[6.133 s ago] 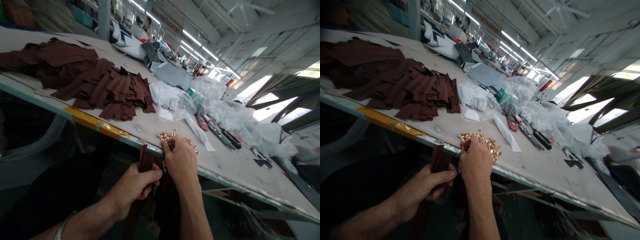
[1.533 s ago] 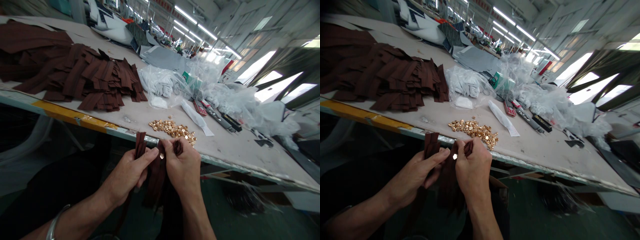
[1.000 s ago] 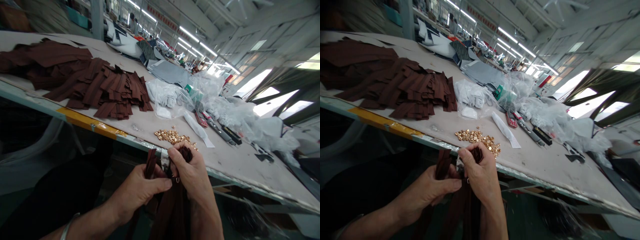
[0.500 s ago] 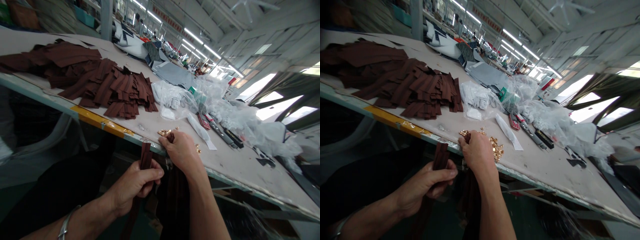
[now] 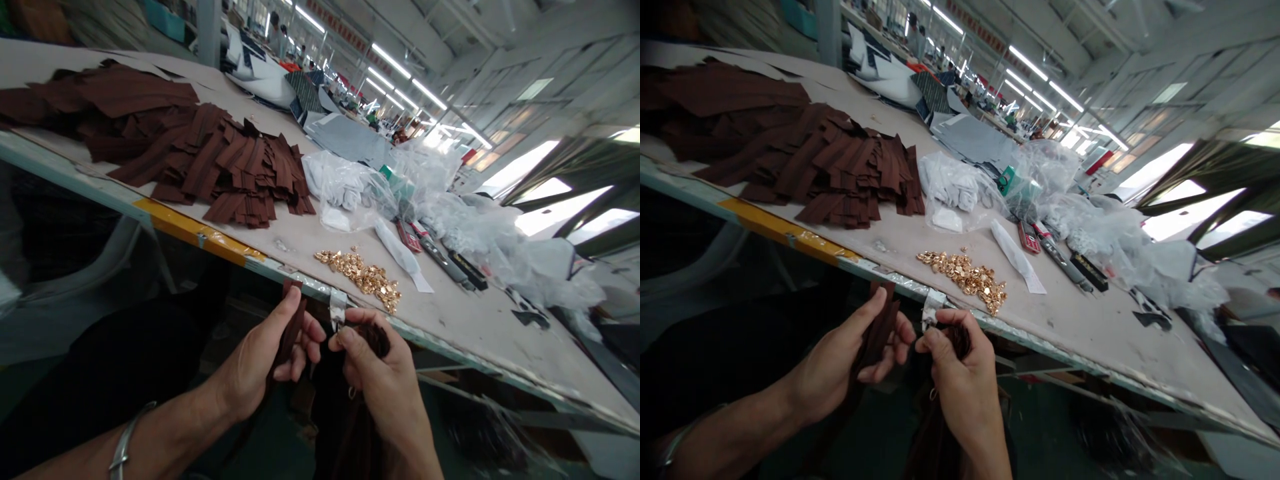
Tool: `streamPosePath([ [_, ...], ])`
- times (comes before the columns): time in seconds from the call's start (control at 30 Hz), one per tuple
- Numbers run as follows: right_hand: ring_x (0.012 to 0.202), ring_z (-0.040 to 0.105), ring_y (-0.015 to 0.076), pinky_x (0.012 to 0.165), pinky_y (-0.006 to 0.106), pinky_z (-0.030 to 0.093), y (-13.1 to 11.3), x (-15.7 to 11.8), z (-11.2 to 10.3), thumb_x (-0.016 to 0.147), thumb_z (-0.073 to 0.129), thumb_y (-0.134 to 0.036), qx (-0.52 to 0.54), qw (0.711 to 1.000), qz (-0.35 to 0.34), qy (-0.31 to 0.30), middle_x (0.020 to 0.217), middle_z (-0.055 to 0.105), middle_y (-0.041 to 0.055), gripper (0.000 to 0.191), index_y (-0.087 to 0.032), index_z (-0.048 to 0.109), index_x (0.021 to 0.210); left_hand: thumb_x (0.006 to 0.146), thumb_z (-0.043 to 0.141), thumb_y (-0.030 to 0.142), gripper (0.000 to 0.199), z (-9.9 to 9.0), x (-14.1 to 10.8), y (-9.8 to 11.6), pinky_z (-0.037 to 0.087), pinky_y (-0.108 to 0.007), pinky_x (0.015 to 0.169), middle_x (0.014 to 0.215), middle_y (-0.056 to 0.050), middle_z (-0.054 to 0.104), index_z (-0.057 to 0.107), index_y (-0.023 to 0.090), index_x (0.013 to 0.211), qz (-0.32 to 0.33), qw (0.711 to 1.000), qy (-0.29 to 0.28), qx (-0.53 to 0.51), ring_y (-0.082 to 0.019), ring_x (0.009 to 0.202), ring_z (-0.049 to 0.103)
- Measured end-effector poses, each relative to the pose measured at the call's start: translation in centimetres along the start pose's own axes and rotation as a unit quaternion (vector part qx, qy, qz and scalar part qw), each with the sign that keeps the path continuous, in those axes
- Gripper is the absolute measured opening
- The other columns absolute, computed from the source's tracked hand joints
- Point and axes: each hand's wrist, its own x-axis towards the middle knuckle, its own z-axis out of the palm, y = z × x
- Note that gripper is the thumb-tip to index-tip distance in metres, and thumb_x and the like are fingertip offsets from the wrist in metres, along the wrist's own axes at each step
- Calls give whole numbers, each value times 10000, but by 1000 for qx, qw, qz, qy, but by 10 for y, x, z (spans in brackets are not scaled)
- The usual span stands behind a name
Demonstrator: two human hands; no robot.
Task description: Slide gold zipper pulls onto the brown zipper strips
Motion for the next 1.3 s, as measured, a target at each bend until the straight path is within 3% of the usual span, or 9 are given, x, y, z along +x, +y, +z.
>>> streamPosePath([
  [0.13, 406, 393, 43, 378, 156, 277, 5, 6, 6, 802, 713, -385, 46, 999, 3, 0, 662, 661, -2, 326, -180, 548, 994, 836, 313, 717, 701, -1, 0, 0, 210, -219, 429, 610, -59, 651, 671, 124, 733, 14, 1000, 17, 13, -93, 434, 494],
  [0.3, 423, 426, 54, 386, 156, 317, 7, 6, 12, 821, 690, -403, 20, 999, -25, 35, 675, 651, -11, 306, -189, 548, 987, 861, 451, 601, 504, -2, -5, 1, 295, -220, 491, 653, -20, 653, 651, 152, 748, 13, 998, 20, 52, -105, 531, 521],
  [0.43, 474, 468, 71, 431, 166, 368, 10, 4, 15, 864, 642, -409, -26, 996, -64, 60, 681, 637, -23, 258, -209, 545, 993, 882, 501, 514, 376, -1, -6, -1, 382, -222, 564, 673, 28, 607, 601, 184, 732, 68, 993, 25, 96, -104, 582, 514],
  [0.57, 426, 416, 53, 391, 159, 329, 12, 3, 19, 870, 622, -434, -7, 996, -61, 68, 675, 620, -28, 251, -201, 547, 920, 905, 464, 494, 357, 3, -7, -4, 417, -232, 568, 641, 34, 576, 574, 195, 744, 108, 981, 37, 155, -110, 546, 504],
  [0.73, 415, 386, 63, 400, 165, 324, 12, 9, 25, 876, 613, -439, 8, 993, -71, 94, 513, 455, -92, 244, -207, 536, 888, 899, 472, 490, 323, 7, -8, -9, 436, -227, 537, 660, 40, 552, 529, 210, 748, 120, 979, 28, 165, -112, 539, 513],
  [0.97, 455, 428, 78, 424, 193, 349, 19, 5, 9, 843, 657, -430, -33, 983, -95, 153, 575, 525, -60, 252, -196, 611, 925, 938, 409, 453, 293, 8, -12, -10, 447, -242, 595, 613, 48, 560, 539, 229, 798, 158, 954, 59, 248, -129, 545, 559],
  [1.07, 472, 481, 99, 466, 216, 403, 22, -8, 6, 793, 719, -385, -15, 994, -61, 89, 542, 531, -56, 222, -189, 656, 874, 932, 424, 446, 274, 9, -15, -10, 435, -238, 595, 650, 35, 569, 547, 235, 807, 161, 951, 55, 260, -140, 585, 558],
  [1.17, 600, 588, 143, 564, 249, 473, 23, -16, 9, 789, 717, -324, -16, 996, -75, 46, 672, 644, -7, 142, -194, 686, 838, 935, 413, 442, 296, 8, -17, -10, 428, -243, 624, 709, 19, 555, 553, 236, 776, 163, 941, 20, 297, -157, 663, 542],
  [1.3, 619, 579, 134, 579, 231, 465, 23, -17, 8, 811, 692, -290, -53, 992, -100, 50, 681, 655, -10, 102, -196, 691, 771, 952, 401, 371, 292, 4, -16, -10, 394, -249, 665, 733, 13, 541, 536, 235, 732, 221, 887, -9, 406, -160, 708, 526],
])
